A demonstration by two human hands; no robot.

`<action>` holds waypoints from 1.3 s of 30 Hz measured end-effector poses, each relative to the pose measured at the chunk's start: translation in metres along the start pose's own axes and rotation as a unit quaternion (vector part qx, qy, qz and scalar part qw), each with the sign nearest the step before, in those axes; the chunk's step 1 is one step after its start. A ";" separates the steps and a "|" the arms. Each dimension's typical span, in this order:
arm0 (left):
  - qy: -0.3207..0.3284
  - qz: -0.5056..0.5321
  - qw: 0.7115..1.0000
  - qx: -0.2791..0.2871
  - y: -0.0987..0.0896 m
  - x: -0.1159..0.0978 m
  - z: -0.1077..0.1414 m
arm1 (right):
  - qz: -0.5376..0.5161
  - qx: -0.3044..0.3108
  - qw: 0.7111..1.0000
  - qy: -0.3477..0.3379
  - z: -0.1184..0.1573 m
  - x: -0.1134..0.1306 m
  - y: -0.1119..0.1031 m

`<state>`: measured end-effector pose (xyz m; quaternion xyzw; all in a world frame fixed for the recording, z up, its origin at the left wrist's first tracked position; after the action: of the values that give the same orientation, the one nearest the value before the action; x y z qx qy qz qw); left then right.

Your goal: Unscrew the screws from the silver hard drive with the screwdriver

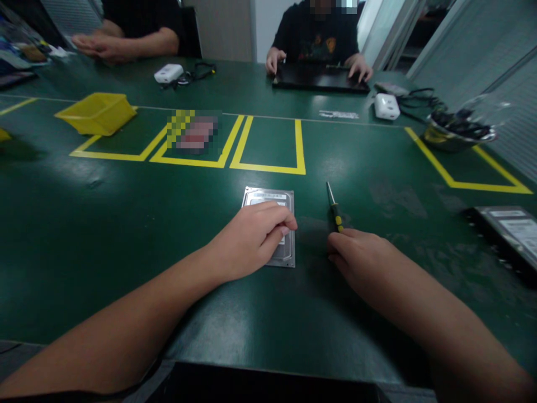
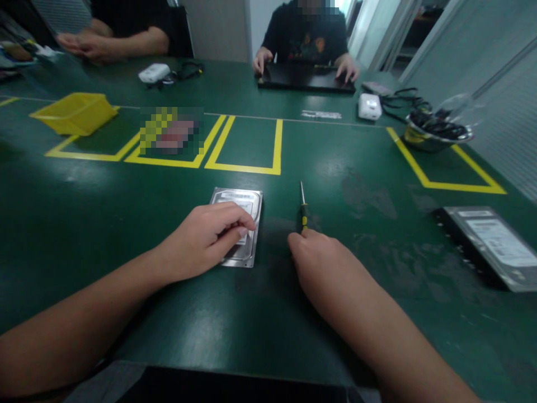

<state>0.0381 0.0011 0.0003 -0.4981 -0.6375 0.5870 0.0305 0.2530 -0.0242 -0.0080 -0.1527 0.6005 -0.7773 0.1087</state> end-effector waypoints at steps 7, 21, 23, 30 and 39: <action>-0.002 0.003 1.000 0.000 -0.001 0.000 0.001 | 0.032 -0.022 0.999 0.008 0.001 0.001 -0.001; 0.014 0.004 1.000 -0.011 -0.003 -0.005 0.002 | -0.258 -0.132 0.956 -0.054 0.002 0.024 -0.016; 0.030 0.000 0.999 -0.023 -0.004 -0.008 0.002 | -0.371 -0.135 0.918 -0.046 0.000 0.027 -0.015; 0.092 -0.001 0.990 -0.104 -0.006 -0.015 0.005 | -0.673 -0.076 0.736 -0.009 -0.007 0.030 0.005; 0.159 -0.054 0.974 -0.153 -0.001 -0.014 0.011 | -0.743 -0.058 0.665 0.036 -0.009 0.032 0.014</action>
<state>0.0377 -0.0157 0.0051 -0.5484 -0.7331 0.3930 0.0865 0.2199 -0.0306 -0.0200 -0.5263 0.3348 -0.5689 -0.5360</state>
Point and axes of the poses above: each hand's wrist, its own z-axis away from the middle knuckle, its own y-axis out of the palm, x = y × z, the point moved 2 cm from there along -z, towards the middle knuckle, and after that the axes turned 2 degrees about y, right-handed, at the moved point
